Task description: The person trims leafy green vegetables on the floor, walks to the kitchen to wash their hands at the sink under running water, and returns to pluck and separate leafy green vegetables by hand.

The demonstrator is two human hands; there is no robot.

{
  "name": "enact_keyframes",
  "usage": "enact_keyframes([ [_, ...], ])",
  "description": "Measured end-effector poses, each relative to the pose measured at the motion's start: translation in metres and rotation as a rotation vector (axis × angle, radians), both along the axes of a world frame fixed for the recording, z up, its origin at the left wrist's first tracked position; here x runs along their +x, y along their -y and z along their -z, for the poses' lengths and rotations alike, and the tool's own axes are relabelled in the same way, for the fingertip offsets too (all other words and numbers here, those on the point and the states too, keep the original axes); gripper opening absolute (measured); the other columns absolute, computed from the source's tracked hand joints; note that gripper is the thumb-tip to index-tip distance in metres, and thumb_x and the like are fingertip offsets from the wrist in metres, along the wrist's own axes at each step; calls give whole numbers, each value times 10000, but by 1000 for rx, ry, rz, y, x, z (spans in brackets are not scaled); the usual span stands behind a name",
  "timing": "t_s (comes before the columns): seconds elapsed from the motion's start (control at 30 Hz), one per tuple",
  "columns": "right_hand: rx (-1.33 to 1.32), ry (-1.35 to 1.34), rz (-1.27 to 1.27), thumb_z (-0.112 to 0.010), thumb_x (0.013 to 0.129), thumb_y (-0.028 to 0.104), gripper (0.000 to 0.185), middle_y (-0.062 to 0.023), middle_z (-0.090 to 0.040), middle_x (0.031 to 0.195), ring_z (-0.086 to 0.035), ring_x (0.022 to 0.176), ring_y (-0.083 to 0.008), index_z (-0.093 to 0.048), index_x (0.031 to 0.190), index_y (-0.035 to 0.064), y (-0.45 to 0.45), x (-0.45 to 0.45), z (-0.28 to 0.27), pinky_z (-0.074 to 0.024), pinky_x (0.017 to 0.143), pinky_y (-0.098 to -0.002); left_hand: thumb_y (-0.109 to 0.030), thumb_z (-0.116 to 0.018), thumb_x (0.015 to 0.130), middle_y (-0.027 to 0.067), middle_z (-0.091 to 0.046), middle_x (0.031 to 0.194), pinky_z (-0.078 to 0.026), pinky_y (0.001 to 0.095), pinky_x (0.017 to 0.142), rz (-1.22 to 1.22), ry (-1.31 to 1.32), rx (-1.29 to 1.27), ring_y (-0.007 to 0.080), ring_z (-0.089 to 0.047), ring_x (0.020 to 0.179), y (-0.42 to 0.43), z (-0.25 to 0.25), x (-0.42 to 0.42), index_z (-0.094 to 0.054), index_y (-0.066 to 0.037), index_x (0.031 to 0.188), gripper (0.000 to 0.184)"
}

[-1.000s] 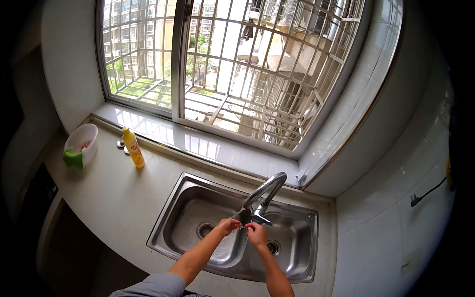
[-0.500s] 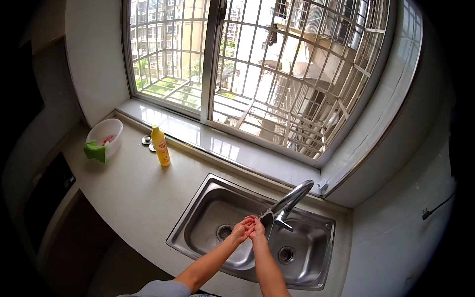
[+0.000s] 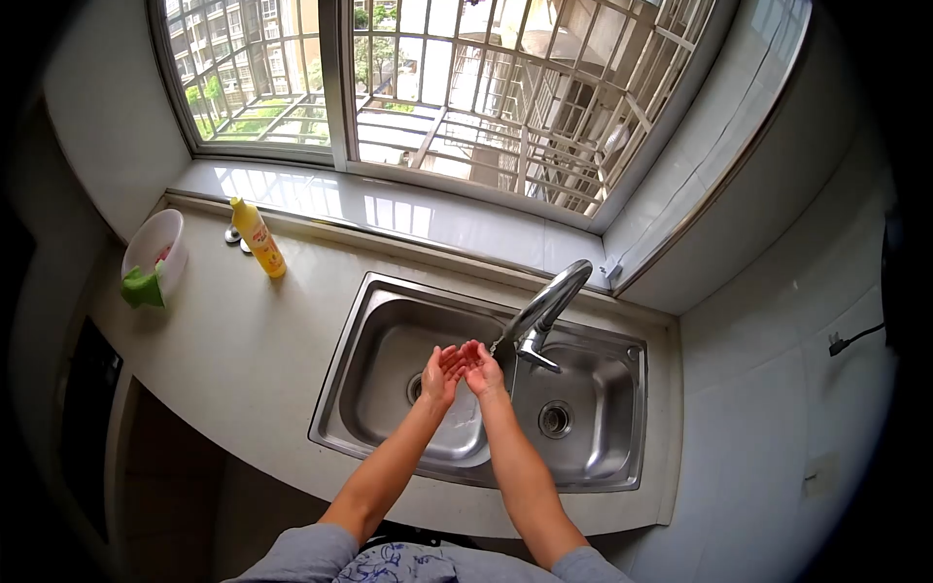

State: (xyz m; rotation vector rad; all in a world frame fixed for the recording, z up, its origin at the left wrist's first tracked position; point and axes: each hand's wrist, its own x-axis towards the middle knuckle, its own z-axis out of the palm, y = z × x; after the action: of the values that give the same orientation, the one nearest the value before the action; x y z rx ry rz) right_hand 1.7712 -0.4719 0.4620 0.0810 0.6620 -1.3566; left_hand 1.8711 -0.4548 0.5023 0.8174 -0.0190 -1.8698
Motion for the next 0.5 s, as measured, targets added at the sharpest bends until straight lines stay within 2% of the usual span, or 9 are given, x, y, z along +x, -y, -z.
enact_keyframes([
  [0.07,111,-33,5,-459,810,166,140,-67,-557,804,-524,771,-175,-528,833,46,-4,2,4,-433,718,-294,-404,-405,797,64,-520,847,-374,279,697,-10,174,57,148,-464,833,-4,-2,-1,-483,-69,991,395],
  [0.13,-51,-127,-35,-471,805,165,123,-58,-554,771,-526,706,-162,-534,803,59,-2,2,8,-440,660,-300,-500,-449,735,11,-493,739,-323,281,651,13,307,92,120,-431,722,0,-7,-11,-496,-117,940,437],
  [0.17,-13,-152,-12,-465,808,160,121,-57,-545,748,-520,684,-159,-524,802,55,-1,0,10,-444,640,-290,-527,-455,713,22,-473,834,-294,344,725,32,351,62,140,-412,796,2,-4,-13,-491,-127,944,463],
  [0.27,-43,-261,-105,-454,812,144,110,-51,-527,716,-498,669,-142,-506,834,51,0,-2,-2,-432,598,-262,-537,-443,715,43,-417,982,-266,372,756,10,436,134,167,-374,865,5,-10,-15,-484,-137,957,470],
  [0.3,-4,-302,-148,-413,826,131,123,-31,-483,640,-445,528,-107,-483,852,33,3,0,-11,-382,452,-221,-572,-433,699,56,-341,1072,-250,388,772,69,341,141,187,-340,904,7,1,-10,-481,-151,970,503],
  [0.33,6,-300,-138,-413,826,131,123,-31,-483,640,-445,528,-107,-483,852,33,6,1,-16,-382,452,-221,-549,-391,740,39,-414,987,-266,374,771,130,213,170,177,-379,829,7,7,-7,-475,-158,985,469],
  [0.4,6,-476,-389,-377,836,155,162,-12,-416,546,-349,399,-84,-466,864,23,9,2,-27,-289,340,-212,-500,-340,789,15,-472,891,-284,385,781,382,-18,-63,174,-422,812,9,39,4,-459,-161,1010,422],
  [0.47,90,-744,-441,-366,835,190,206,5,-351,475,-284,341,-70,-479,817,19,11,11,-50,-229,293,-208,-453,-336,812,-43,-487,824,-272,365,803,377,-93,-74,131,-423,788,3,21,4,-462,-216,983,319],
  [0.5,135,-843,-461,-377,830,220,236,-1,-388,462,-333,357,-84,-499,776,25,12,13,-67,-264,306,-214,-450,-337,811,-29,-492,892,-278,350,797,368,-65,-35,137,-425,831,5,21,5,-460,-200,1012,344],
])
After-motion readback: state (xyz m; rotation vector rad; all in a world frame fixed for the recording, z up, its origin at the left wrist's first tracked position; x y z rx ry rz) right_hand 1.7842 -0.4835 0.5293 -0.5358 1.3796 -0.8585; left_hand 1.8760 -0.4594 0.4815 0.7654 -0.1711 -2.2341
